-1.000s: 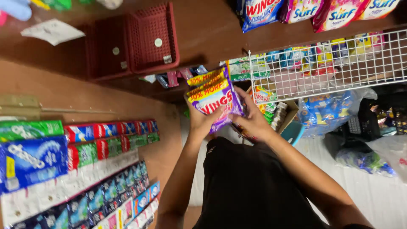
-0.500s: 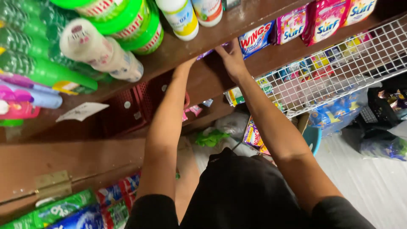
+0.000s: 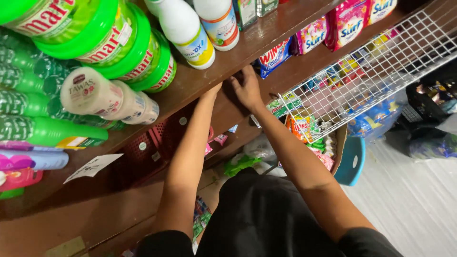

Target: The person picks up packets of detergent from a bin and places them onto a shelf in a retail environment.

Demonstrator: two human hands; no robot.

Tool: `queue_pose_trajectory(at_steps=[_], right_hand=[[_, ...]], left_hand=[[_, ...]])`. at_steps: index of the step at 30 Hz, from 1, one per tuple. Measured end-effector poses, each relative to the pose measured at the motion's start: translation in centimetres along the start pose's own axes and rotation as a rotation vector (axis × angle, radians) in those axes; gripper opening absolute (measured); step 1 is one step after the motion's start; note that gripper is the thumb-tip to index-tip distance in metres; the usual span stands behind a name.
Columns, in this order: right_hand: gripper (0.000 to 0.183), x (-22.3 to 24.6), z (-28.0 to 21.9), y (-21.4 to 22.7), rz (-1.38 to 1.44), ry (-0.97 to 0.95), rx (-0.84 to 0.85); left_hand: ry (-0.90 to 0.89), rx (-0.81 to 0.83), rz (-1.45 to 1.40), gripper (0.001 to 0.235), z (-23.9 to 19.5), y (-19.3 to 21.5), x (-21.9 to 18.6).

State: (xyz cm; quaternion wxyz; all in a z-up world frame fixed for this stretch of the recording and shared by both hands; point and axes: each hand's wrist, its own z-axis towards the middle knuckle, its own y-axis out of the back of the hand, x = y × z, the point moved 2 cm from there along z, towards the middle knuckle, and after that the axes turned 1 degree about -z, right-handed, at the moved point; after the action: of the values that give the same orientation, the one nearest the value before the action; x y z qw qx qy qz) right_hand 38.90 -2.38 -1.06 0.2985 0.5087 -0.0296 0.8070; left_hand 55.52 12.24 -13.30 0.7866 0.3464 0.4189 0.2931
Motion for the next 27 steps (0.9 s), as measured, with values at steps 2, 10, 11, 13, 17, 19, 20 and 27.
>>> queue_pose_trajectory(at_steps=[2, 10, 11, 13, 17, 19, 20, 27], right_hand=[[0.049, 0.6, -0.2, 0.0, 0.04, -0.014, 0.012], [0.05, 0.8, -0.6, 0.4, 0.126, -0.083, 0.0], [0.048, 0.7, -0.8, 0.4, 0.125, -0.089, -0.006], [0.045, -0.2, -0.5, 0.3, 0.123, -0.082, -0.021], [0.043, -2.0, -1.1, -0.7, 0.301, -0.136, -0.014], [0.042, -2.5, -1.2, -1.0, 0.286, -0.156, -0.01], [0.042, -2.8, -1.3, -1.0, 0.321, -0.144, -0.013], [0.04, -1.8, -3.7, 0.3, 0.497, -0.229, -0.009]], left_hand=[[0.154, 0.049, -0.191, 0.051, 0.1, -0.4, -1.5], [0.609, -0.013, -1.072, 0.06, 0.8, -4.1, -2.0], [0.631, -0.027, -1.169, 0.059, 0.7, -4.3, -1.6], [0.634, -0.041, -1.27, 0.057, 2.1, -4.9, -1.0], [0.658, -0.075, -1.418, 0.055, 2.2, -7.0, 1.3], [0.65, -0.084, -1.375, 0.056, 1.9, -7.9, 2.0], [0.634, -0.091, -1.312, 0.056, 1.7, -8.1, 2.0], [0.552, -0.061, -0.995, 0.06, 1.5, -6.8, 2.0]])
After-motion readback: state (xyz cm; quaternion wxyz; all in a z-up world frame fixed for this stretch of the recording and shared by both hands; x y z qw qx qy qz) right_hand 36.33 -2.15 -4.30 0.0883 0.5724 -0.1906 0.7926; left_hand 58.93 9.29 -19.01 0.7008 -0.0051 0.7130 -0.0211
